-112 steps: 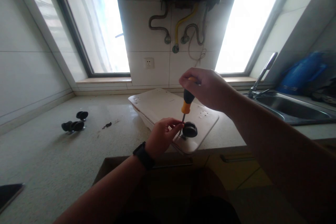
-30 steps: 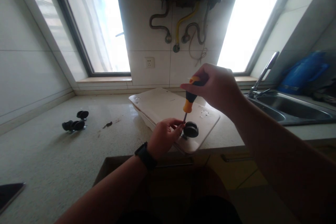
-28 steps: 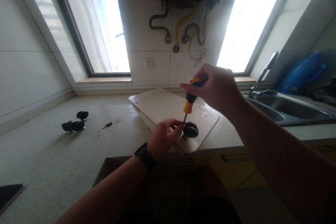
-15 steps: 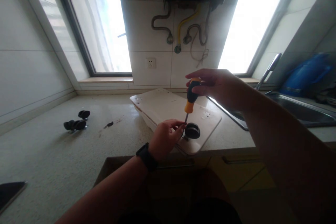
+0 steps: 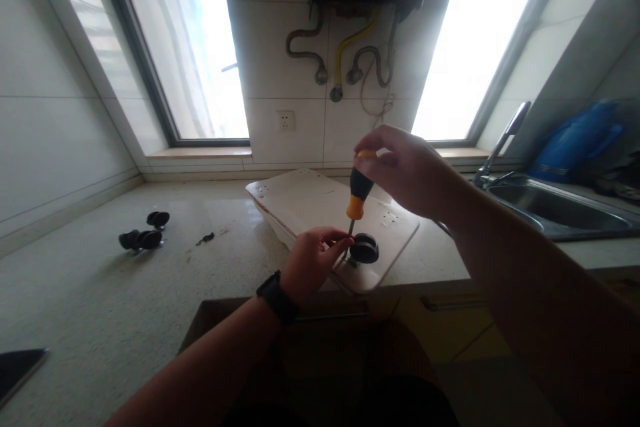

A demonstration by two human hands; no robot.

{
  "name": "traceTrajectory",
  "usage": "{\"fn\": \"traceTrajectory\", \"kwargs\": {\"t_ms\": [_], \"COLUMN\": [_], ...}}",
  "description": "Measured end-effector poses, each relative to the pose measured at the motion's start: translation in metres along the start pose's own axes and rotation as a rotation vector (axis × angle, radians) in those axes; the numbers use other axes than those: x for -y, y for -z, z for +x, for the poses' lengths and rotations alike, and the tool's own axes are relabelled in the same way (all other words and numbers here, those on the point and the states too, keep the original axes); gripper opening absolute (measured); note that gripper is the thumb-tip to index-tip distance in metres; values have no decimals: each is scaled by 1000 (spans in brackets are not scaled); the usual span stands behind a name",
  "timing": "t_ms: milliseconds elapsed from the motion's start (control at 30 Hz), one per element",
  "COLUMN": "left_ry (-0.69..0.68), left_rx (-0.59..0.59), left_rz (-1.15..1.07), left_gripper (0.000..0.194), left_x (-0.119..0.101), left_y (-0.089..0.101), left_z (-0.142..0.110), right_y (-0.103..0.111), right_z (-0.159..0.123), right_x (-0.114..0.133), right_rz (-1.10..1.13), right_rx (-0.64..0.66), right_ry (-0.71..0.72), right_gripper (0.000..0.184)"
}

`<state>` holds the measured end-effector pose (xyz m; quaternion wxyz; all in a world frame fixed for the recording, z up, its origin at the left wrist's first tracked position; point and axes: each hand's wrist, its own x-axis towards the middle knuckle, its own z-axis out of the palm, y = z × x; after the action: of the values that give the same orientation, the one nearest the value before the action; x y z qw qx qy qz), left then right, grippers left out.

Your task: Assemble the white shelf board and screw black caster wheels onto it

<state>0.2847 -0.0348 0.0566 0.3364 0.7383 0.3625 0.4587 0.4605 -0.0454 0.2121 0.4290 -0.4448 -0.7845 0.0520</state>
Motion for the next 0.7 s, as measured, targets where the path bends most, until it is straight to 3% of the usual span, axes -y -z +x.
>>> {"fn": "traceTrajectory", "kwargs": {"t_ms": [67,167,367,600,700], "left_ry": [-2,8,9,1,-9], "left_rx": [9,5,6,-5,-10], "left_rz": [-17,-23,-48,19,17], "left_gripper": [28,29,27,23,22], "left_x": [1,3,6,3,2], "left_y": [-1,-1,-2,-2,-1], "left_z": [1,1,1,1,0], "right_y": [4,7,7,-7,-9], "right_z": [1,1,3,0,0], "right_x": [-6,-11,-13,-5,-3], "right_rz": [266,382,364,-73,-140], "right_rx": [179,253,210,-99,-94], "right_ry": [24,25,-44,-68,-50], "right_gripper": [41,50,42,40,39]}}
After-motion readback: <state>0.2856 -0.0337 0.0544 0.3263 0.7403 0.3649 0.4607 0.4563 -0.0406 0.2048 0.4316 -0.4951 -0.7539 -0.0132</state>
